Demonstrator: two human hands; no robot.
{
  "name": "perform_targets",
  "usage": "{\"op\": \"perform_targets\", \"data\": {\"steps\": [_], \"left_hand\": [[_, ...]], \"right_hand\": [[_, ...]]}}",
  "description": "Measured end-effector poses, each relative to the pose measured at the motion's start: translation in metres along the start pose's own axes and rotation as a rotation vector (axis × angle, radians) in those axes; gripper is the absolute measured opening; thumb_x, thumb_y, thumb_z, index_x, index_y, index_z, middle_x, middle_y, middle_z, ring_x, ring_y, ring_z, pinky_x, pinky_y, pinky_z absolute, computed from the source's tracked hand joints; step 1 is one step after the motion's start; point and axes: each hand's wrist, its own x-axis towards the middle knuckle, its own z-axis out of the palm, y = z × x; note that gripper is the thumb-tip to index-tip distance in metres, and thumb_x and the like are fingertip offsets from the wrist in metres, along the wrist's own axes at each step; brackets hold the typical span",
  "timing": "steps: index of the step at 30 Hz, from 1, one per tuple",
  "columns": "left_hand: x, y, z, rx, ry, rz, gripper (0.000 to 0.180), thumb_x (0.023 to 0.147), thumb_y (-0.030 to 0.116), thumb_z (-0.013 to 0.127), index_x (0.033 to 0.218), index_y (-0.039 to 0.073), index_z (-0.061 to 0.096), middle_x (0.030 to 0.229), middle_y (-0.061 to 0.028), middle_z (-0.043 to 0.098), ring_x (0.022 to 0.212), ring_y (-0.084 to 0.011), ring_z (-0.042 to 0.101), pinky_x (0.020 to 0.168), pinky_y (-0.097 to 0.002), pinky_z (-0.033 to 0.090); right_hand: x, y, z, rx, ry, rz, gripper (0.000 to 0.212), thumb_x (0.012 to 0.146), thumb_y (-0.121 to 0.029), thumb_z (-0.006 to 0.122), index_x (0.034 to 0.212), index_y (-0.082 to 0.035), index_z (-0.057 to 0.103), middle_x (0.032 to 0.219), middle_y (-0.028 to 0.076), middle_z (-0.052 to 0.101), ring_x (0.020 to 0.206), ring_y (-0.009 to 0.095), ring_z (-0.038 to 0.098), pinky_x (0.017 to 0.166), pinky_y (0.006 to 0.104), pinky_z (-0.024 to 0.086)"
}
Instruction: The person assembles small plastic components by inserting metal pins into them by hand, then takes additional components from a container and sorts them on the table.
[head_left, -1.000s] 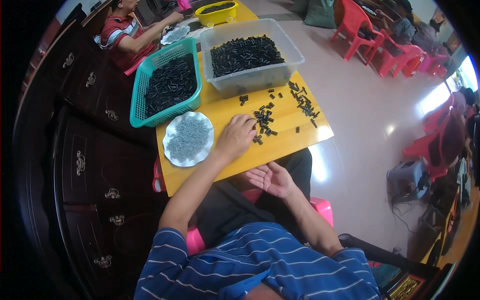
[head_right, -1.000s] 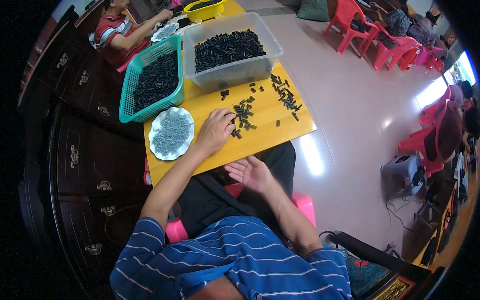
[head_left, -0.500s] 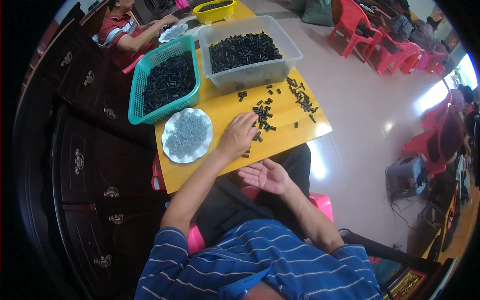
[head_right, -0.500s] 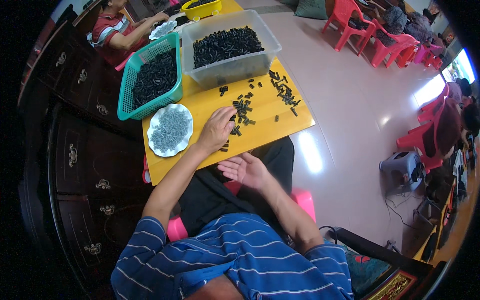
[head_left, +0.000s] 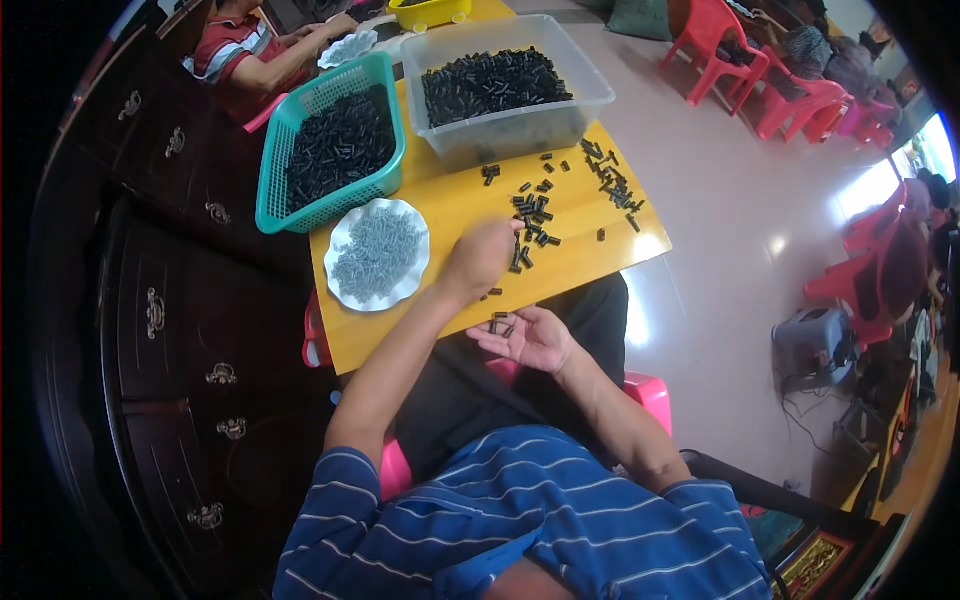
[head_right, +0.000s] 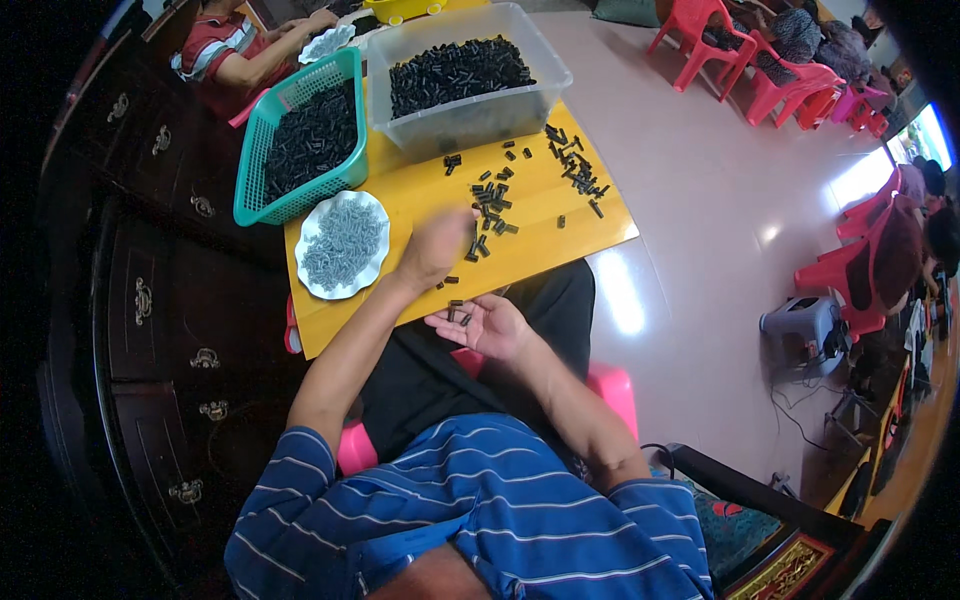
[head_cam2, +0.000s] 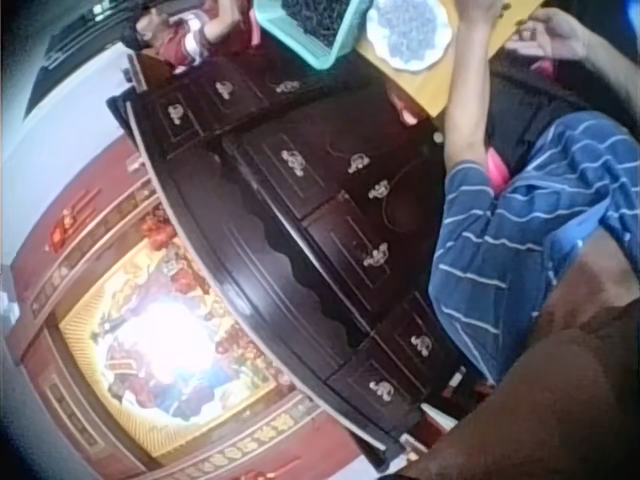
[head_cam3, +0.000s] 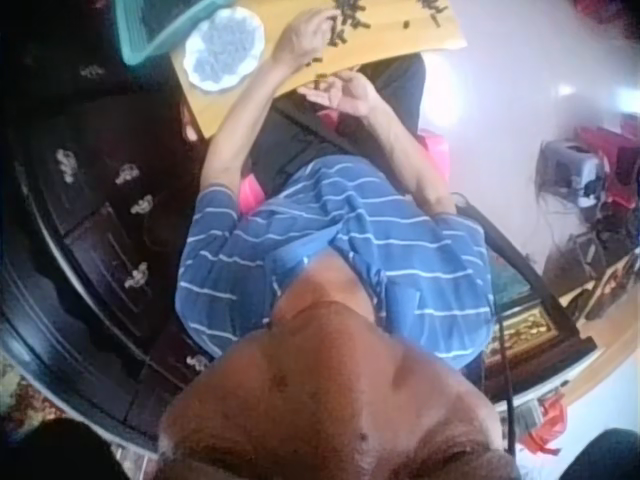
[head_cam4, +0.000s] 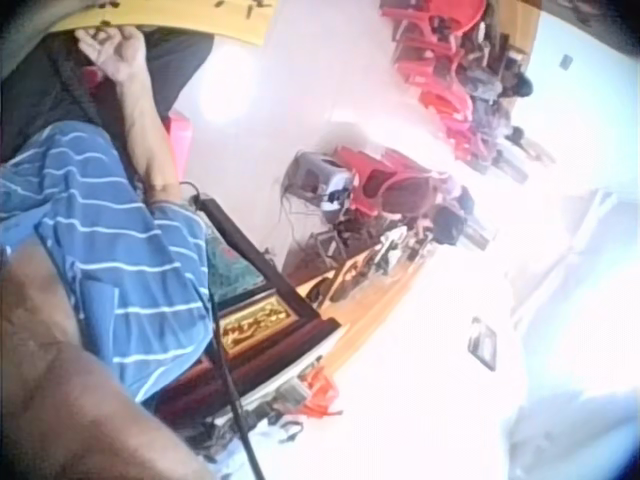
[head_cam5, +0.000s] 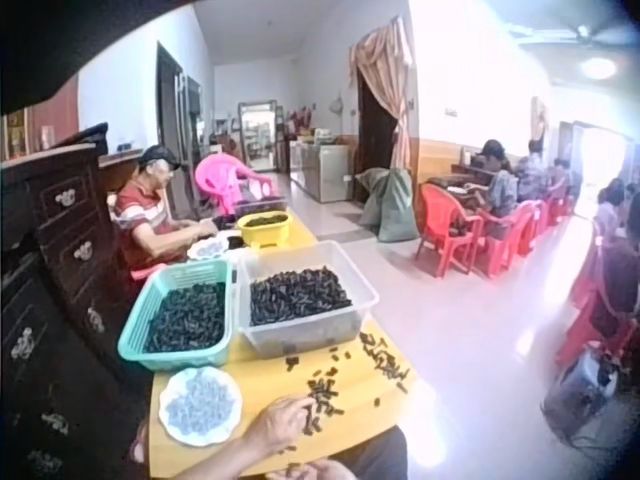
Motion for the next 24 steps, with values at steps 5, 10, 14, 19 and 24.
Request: {"op": "perform_targets", "data": {"steps": [5,10,14,19,24], "left_hand": [[-0.015,0.004,-0.001,-0.071,-0.01,-0.021,0.022,0.095,0.007,0.053,0.113,-0.001,0.063,0.106,-0.0181,0.068,0.102,-0.0359,0.065,0.09,-0.0446,0.051],[-0.037,0.014,-0.002,-0.149,-0.032,-0.027,0.024,0.097,0.011,0.05,0.114,-0.002,0.062,0.103,-0.0167,0.069,0.098,-0.033,0.067,0.088,-0.0391,0.052],[-0.047,0.021,-0.005,-0.197,-0.053,-0.048,0.025,0.098,0.012,0.051,0.115,-0.002,0.063,0.101,-0.0165,0.069,0.095,-0.0315,0.068,0.086,-0.0379,0.053],[-0.058,0.038,0.005,-0.252,-0.092,-0.07,0.026,0.099,0.015,0.053,0.114,-0.002,0.064,0.097,-0.016,0.069,0.091,-0.031,0.068,0.083,-0.0379,0.053],[-0.062,0.048,0.015,-0.267,-0.132,0.007,0.024,0.097,0.013,0.053,0.113,-0.001,0.064,0.101,-0.0174,0.069,0.095,-0.0331,0.067,0.086,-0.0394,0.053]], "right_hand": [[-0.003,0.0,0.009,-0.063,-0.012,-0.009,0.053,0.106,-0.027,0.03,0.136,0.015,0.042,0.136,0.032,0.051,0.134,0.051,0.043,0.112,0.056,0.039],[-0.004,-0.002,0.011,-0.016,0.051,0.021,0.051,0.106,-0.025,0.028,0.131,0.017,0.043,0.135,0.033,0.05,0.133,0.051,0.045,0.113,0.0566,0.038],[-0.006,-0.003,0.016,0.012,0.094,0.037,0.046,0.106,-0.024,0.026,0.123,0.015,0.045,0.132,0.033,0.052,0.128,0.052,0.049,0.112,0.0567,0.04],[0.002,-0.01,-0.017,0.029,-0.072,0.042,0.04,0.107,-0.025,0.027,0.127,0.001,0.049,0.127,0.023,0.058,0.12,0.041,0.058,0.108,0.0536,0.045],[0.004,-0.012,-0.025,0.098,-0.154,0.007,0.036,0.107,-0.024,0.029,0.131,-0.011,0.052,0.126,0.013,0.061,0.118,0.03,0.061,0.103,0.0496,0.05]]}}
